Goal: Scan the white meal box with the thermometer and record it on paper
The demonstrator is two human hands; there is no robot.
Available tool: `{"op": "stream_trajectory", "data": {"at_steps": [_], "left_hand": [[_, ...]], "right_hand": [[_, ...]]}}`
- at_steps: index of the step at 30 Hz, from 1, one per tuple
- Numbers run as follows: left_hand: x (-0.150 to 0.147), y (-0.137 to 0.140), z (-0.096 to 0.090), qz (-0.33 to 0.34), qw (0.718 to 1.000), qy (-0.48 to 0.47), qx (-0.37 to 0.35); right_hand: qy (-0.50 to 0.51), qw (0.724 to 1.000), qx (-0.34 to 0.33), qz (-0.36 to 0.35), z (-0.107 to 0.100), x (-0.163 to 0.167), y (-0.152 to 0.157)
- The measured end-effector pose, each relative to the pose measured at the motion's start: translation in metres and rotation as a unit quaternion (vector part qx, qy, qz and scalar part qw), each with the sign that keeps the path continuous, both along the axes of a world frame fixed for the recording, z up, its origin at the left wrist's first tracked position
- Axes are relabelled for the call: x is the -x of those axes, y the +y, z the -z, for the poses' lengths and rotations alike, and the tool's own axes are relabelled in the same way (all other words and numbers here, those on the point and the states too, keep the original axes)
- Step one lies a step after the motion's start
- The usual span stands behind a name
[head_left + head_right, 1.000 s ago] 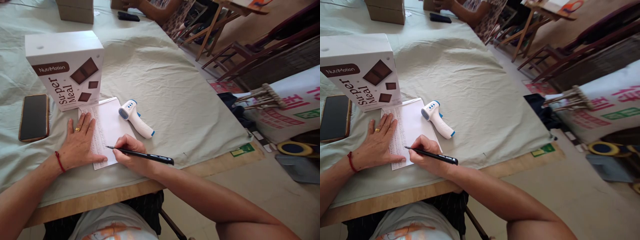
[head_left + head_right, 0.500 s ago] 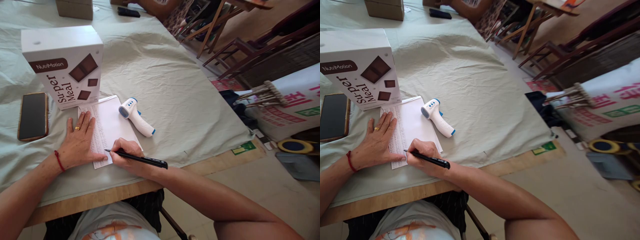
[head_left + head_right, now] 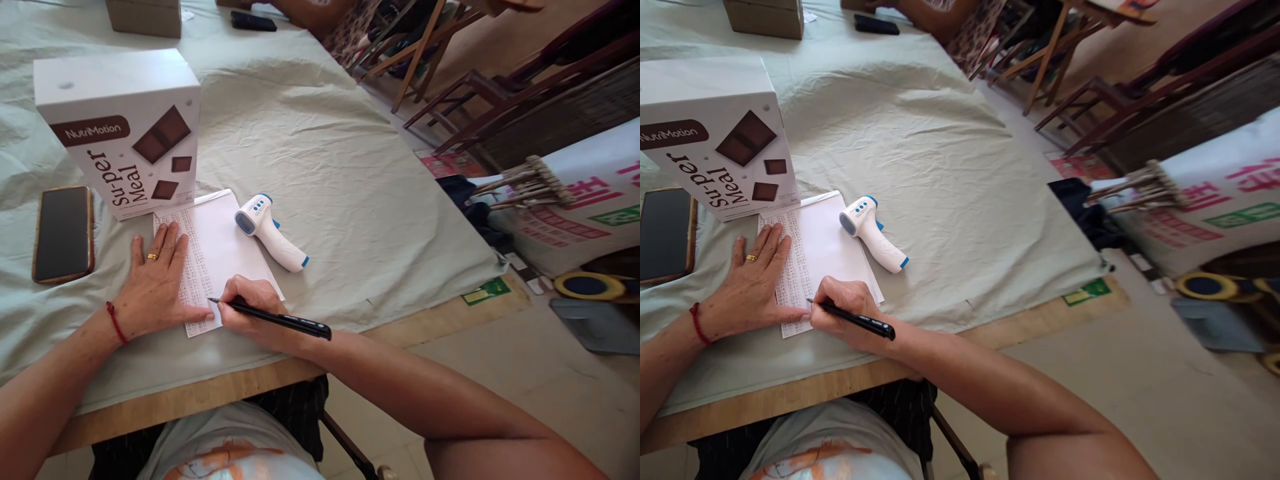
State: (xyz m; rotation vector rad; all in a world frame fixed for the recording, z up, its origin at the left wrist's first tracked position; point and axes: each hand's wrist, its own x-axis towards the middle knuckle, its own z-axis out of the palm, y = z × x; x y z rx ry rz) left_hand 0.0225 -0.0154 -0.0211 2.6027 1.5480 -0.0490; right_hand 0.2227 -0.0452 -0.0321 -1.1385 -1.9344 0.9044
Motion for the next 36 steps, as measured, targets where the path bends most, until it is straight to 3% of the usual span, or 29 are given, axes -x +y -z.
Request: {"op": "stream_trajectory", "data": {"at_steps": [6, 12, 16, 29, 36], "left_hand": [[0.0006, 0.0004, 0.0004, 0.004, 1.0, -0.006, -0.002], [0.0005, 0.0005, -0.0004, 0.002, 1.0, 0.007, -0.002], [0.0005, 0.0005, -0.0004, 0.003, 1.0, 0.011, -0.003], [0.0007, 0.0003, 0.0001, 0.005, 1.0, 0.001, -0.01], [0.0009, 0.0004, 0.0001, 0.005, 1.0, 0.002, -0.007]], "right_hand": [[-0.001, 1.0, -0.01, 0.009, 0.0012, 0.0, -0.0003], [0.065, 0.996, 0.049, 0.039, 0.0064, 0.0015, 0.0011], [0.079, 0.994, 0.046, 0.058, 0.0065, 0.0019, 0.0026], [0.032, 0.999, 0.004, 0.001, 0.0051, -0.0017, 0.0024], [0.02, 1.0, 0.009, 0.004, 0.0053, -0.0009, 0.0019]]}}
